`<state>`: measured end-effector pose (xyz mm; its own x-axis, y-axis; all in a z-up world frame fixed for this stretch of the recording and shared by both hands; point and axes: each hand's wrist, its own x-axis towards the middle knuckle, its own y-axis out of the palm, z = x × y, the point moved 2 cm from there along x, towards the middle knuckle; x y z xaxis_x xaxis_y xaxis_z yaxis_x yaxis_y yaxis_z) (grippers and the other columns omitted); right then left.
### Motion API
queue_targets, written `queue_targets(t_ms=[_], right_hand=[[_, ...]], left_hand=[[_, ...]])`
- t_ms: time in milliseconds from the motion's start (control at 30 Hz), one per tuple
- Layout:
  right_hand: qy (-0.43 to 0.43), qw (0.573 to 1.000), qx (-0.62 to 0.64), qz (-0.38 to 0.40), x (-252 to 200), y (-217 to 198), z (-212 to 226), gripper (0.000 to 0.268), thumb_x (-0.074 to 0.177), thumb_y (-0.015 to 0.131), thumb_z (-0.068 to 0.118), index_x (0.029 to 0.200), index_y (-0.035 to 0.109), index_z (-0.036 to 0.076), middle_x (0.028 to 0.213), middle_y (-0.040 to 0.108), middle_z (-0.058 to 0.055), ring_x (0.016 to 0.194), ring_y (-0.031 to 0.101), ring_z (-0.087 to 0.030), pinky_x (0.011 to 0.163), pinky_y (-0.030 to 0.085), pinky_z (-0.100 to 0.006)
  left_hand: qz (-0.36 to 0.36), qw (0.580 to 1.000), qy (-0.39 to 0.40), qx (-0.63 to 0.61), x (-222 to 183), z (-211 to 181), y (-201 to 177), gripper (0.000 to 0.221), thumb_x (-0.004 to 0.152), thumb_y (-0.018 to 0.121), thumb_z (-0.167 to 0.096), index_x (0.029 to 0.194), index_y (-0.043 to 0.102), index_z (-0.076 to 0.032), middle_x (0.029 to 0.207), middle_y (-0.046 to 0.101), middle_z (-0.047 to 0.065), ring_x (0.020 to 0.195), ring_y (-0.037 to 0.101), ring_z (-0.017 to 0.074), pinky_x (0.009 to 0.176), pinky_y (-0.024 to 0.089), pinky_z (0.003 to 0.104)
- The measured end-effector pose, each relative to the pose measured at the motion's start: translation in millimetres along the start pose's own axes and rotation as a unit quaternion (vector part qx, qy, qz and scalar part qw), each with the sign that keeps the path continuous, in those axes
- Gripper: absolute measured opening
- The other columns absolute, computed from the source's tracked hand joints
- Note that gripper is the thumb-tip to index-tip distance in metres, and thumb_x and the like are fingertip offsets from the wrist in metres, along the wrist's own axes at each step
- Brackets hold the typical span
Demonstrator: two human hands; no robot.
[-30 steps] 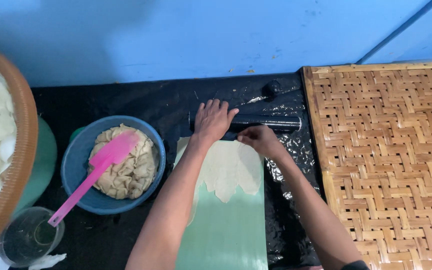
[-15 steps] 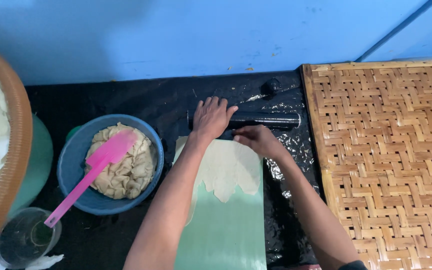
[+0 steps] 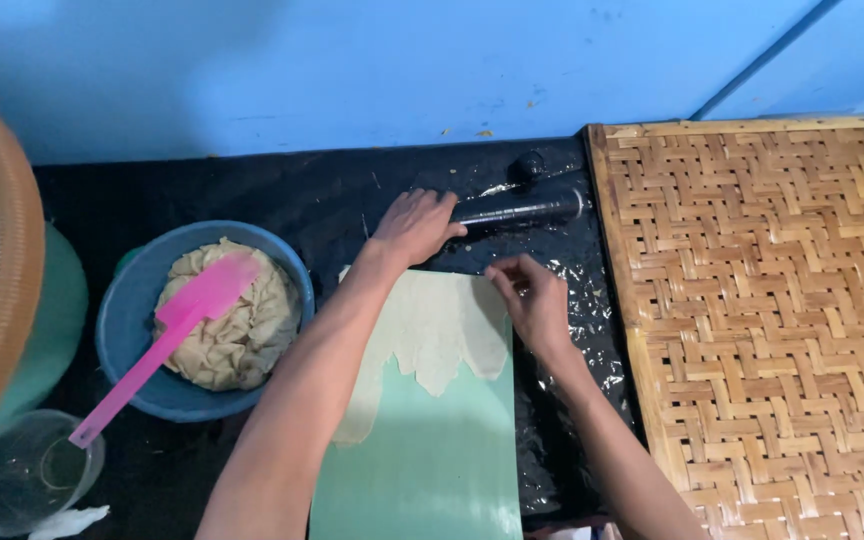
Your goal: The recorder is flattening and shaping cassava dough using a rolling pin and a guide board.
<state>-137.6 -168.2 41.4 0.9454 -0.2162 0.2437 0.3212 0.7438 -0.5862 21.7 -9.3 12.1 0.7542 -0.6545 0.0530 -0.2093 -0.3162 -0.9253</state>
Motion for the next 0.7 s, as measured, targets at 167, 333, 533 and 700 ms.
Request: queue_targets(t_ms=[167,333,533,700], right_hand=[[-0.006,0.999,-0.022,0.045,-57,3,6,0.015,0.084,0.082,0.008,0.095,0.074,0.002,0.081,0.067,-0.011,0.064,0.063,-0.02,0.058,0.053,-0.033],[-0.025,0.994,-0.022,0.102,-90,16,3,0.011,0.085,0.077,0.007,0.095,0.074,0.005,0.089,0.07,-0.006,0.066,0.07,-0.018,0.06,0.057,-0.031],[-0.234,0.959,-0.154,0.037,-103,13,9,0.012,0.084,0.078,0.014,0.095,0.076,0.008,0.088,0.068,-0.006,0.081,0.068,-0.025,0.066,0.057,-0.037],[-0.233,0.956,-0.171,0.055,-108,11,14,0.02,0.088,0.079,0.02,0.104,0.079,0.009,0.085,0.068,-0.006,0.076,0.066,-0.023,0.062,0.056,-0.038]], left_hand=[[-0.026,0.999,-0.026,-0.018,3,-26,-33,0.051,0.103,0.059,-0.043,0.129,0.054,0.001,0.109,0.069,0.025,0.108,0.063,0.0424,0.093,0.048,0.053],[-0.1,0.992,-0.041,-0.072,-41,-62,-70,0.046,0.104,0.055,-0.042,0.122,0.055,0.0,0.099,0.072,0.024,0.098,0.067,0.0449,0.085,0.052,0.054],[-0.092,0.917,-0.213,-0.324,-149,-78,-67,0.044,0.104,0.047,-0.043,0.129,0.054,-0.007,0.095,0.073,0.024,0.091,0.071,0.0416,0.077,0.053,0.049],[-0.16,0.885,-0.229,-0.373,-227,-61,-22,0.04,0.105,0.047,-0.039,0.124,0.058,-0.005,0.099,0.073,0.021,0.092,0.072,0.0395,0.077,0.054,0.047]])
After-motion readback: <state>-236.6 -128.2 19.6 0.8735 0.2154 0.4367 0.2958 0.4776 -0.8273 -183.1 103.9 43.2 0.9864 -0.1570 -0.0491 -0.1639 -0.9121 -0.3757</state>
